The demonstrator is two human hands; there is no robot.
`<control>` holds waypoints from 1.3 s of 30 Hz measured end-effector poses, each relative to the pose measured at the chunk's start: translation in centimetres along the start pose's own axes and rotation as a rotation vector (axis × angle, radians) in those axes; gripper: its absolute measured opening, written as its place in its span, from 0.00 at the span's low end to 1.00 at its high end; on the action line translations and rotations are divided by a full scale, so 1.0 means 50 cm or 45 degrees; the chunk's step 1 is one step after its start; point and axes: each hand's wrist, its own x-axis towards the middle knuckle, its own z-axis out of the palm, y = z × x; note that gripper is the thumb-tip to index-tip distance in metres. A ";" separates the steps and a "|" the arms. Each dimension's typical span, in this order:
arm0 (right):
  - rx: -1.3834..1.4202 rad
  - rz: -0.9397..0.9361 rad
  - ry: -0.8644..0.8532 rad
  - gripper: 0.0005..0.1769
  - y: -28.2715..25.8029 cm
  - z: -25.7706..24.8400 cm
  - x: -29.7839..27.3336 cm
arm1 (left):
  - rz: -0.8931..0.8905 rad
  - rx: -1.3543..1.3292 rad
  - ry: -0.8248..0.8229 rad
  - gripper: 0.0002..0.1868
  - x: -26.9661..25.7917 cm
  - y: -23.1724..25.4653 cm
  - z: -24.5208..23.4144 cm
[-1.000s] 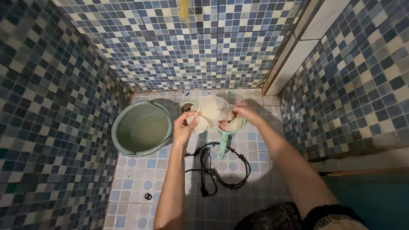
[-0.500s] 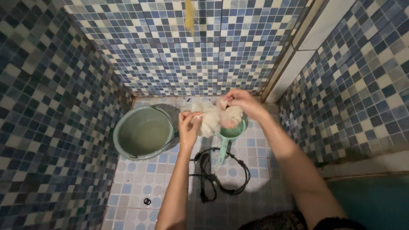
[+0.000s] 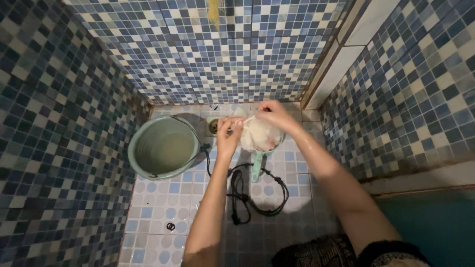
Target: The person organizes bathroom items by picking up toiletries and a bag from the floor and placing them on a wall-mounted shelf. They also rinse a yellow cloth with water from a green scoop and hang it on a hook.
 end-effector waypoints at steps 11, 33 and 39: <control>0.816 0.173 0.415 0.08 -0.165 -0.131 -0.040 | -0.975 0.105 -0.482 0.21 -0.174 -0.227 0.119; 0.780 0.227 0.615 0.06 -0.128 -0.143 -0.032 | 0.217 1.829 0.116 0.07 0.098 -0.095 0.015; 0.688 0.294 0.585 0.08 -0.060 -0.121 -0.001 | -0.034 1.492 0.011 0.15 0.106 -0.042 -0.043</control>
